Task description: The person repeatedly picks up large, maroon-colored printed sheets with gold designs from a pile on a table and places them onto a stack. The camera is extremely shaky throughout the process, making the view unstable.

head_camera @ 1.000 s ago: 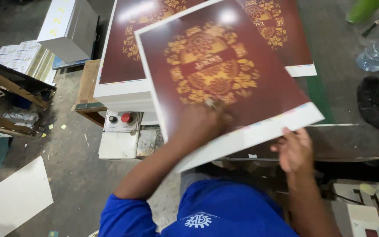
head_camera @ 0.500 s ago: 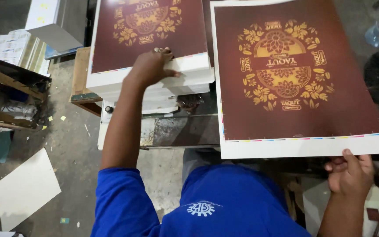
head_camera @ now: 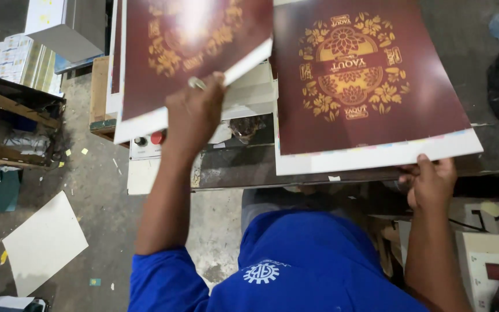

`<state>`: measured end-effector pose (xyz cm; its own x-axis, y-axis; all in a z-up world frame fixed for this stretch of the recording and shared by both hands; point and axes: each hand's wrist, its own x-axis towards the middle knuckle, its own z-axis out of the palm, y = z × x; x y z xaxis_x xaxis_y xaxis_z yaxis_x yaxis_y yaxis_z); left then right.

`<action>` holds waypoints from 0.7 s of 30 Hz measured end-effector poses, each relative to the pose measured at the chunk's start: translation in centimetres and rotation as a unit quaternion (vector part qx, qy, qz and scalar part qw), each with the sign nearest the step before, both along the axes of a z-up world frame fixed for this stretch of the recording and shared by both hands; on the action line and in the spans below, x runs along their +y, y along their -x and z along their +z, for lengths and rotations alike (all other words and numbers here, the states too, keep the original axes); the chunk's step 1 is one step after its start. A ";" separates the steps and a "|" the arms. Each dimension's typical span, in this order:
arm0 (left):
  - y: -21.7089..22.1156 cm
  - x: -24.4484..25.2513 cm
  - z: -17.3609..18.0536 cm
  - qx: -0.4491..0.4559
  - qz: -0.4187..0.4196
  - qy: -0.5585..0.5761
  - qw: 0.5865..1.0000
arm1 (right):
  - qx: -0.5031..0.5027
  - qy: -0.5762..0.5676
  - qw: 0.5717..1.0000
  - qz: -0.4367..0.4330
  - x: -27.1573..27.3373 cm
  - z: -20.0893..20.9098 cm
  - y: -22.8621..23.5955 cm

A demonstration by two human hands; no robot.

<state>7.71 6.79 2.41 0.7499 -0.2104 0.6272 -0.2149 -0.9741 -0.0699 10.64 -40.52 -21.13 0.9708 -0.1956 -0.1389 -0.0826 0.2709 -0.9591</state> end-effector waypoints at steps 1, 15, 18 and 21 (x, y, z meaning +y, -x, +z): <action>0.6 -0.9 -0.2 -0.001 0.001 0.000 1.000 | -0.001 0.000 1.000 0.001 0.1 -0.2 -1.3; 6.2 -10.6 -5.2 0.013 -0.187 0.141 0.972 | 0.038 -0.036 0.977 0.205 8.0 3.7 2.6; 6.4 -15.2 -5.6 0.062 -0.184 0.107 0.975 | -0.017 -0.047 0.933 0.356 10.8 4.2 4.1; 5.8 -15.6 -6.3 0.078 -0.196 0.086 0.974 | 0.060 -0.183 0.942 0.274 10.8 2.1 2.9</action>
